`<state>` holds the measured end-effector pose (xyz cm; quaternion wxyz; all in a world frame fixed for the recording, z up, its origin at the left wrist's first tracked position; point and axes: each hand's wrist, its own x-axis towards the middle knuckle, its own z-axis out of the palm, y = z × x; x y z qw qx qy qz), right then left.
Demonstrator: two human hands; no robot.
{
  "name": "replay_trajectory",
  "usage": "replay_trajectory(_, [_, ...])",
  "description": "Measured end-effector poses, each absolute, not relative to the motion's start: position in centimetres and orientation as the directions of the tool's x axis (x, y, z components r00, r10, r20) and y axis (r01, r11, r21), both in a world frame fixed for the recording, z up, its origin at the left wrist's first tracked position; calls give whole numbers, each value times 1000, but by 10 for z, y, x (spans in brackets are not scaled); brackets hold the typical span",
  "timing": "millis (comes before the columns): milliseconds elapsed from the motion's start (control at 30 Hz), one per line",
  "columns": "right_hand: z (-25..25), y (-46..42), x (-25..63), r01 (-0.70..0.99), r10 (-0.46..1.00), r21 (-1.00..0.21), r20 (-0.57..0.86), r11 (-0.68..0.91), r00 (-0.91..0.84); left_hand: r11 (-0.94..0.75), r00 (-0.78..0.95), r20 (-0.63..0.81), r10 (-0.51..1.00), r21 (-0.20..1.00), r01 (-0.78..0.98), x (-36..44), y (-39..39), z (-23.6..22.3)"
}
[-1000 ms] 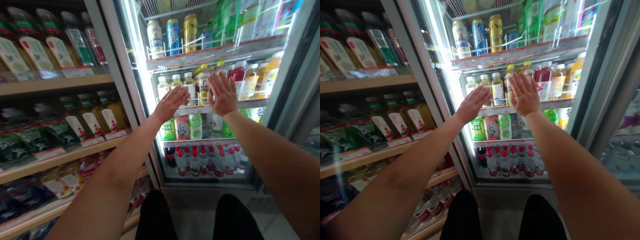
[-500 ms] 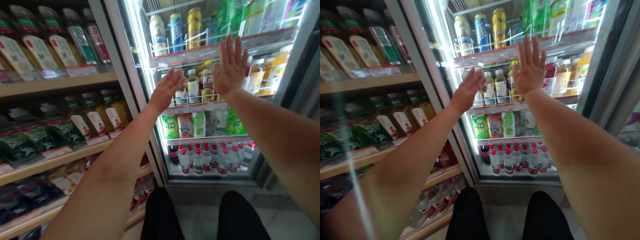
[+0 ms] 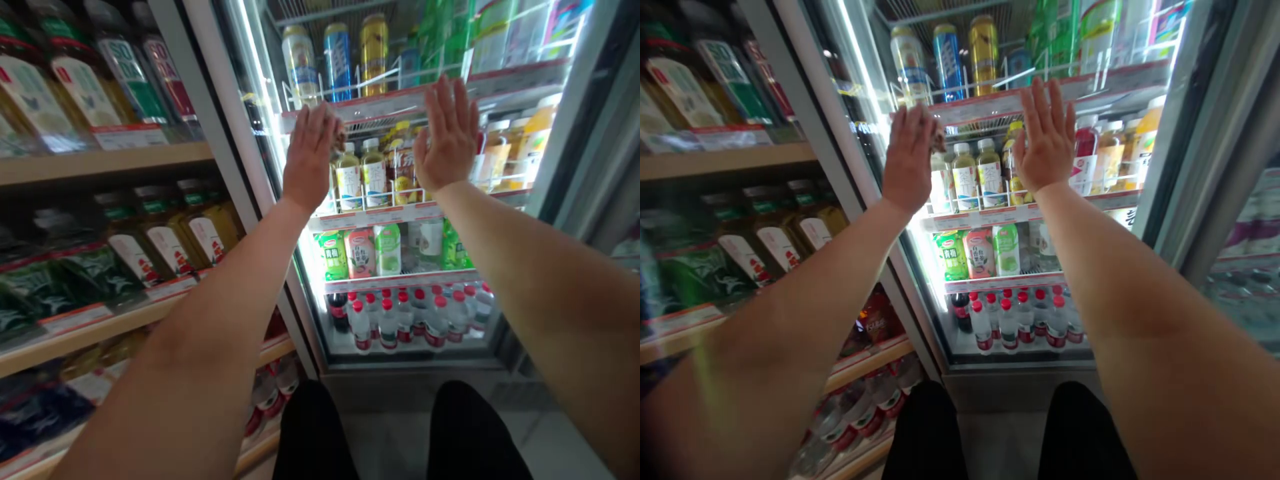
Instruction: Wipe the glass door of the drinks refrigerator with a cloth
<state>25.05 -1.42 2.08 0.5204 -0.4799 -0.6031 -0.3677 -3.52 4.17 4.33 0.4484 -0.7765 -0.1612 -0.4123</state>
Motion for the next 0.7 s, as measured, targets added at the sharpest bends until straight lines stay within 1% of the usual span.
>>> replay_trajectory(33, [20, -13, 251, 961, 195, -57, 981, 270, 3, -543, 678, 724, -130, -623, 562, -31, 40, 40])
replay_trajectory(100, [20, -12, 251, 956, 204, -70, 979, 285, 11, -544, 853, 503, -136, -758, 360, -22, 35, 36])
replay_trajectory(133, [20, -12, 251, 952, 213, -80, 977, 296, 16, -548, 906, 402, -133, -791, 270, -18, 33, 37])
replay_trajectory(167, [20, -13, 251, 947, 219, -88, 975, 309, 19, -556, 922, 368, -125, -795, 242, -15, 32, 39])
replay_trajectory(200, [20, -13, 251, 942, 223, -94, 975, 322, 21, -563, 902, 418, -111, -774, 289, -13, 31, 44])
replay_trajectory(233, [20, -13, 251, 938, 226, -97, 974, 334, 21, -565, 838, 536, -101, -724, 395, -11, 32, 48])
replay_trajectory(267, [20, -14, 251, 934, 228, -97, 973, 344, 17, -562, 736, 670, -96, -647, 516, -7, 32, 51])
replay_trajectory(300, [20, -14, 251, 932, 225, -96, 974, 348, 16, -555, 625, 775, -93, -562, 613, -3, 33, 53])
replay_trajectory(333, [20, -15, 250, 933, 223, -94, 975, 348, 15, -547, 546, 833, -92, -501, 671, 1, 33, 52])
replay_trajectory(367, [20, -15, 250, 935, 224, -94, 974, 341, 16, -539, 532, 842, -92, -491, 684, 6, 32, 49])
replay_trajectory(400, [20, -15, 250, 939, 227, -97, 974, 329, 21, -536, 594, 800, -91, -542, 648, 10, 30, 46])
replay_trajectory(467, [20, -14, 250, 948, 229, -102, 973, 303, 32, -542, 802, 592, -79, -700, 464, 14, 26, 42])
replay_trajectory(500, [20, -14, 250, 948, 229, -104, 973, 301, 34, -547, 864, 499, -74, -744, 383, 13, 26, 43])
replay_trajectory(533, [19, -14, 250, 946, 227, -105, 973, 307, 34, -548, 882, 465, -72, -758, 355, 10, 26, 47])
replay_trajectory(567, [19, -14, 250, 943, 220, -100, 975, 317, 30, -545, 862, 502, -73, -744, 387, 6, 28, 51])
replay_trajectory(600, [19, -14, 250, 941, 211, -93, 977, 325, 24, -539, 802, 592, -81, -702, 465, 1, 31, 56])
replay_trajectory(667, [19, -14, 251, 943, 206, -82, 979, 322, 15, -529, 628, 770, -107, -579, 620, -7, 37, 59])
replay_trajectory(700, [19, -14, 251, 947, 212, -85, 977, 311, 18, -528, 569, 814, -116, -536, 659, -8, 38, 57])
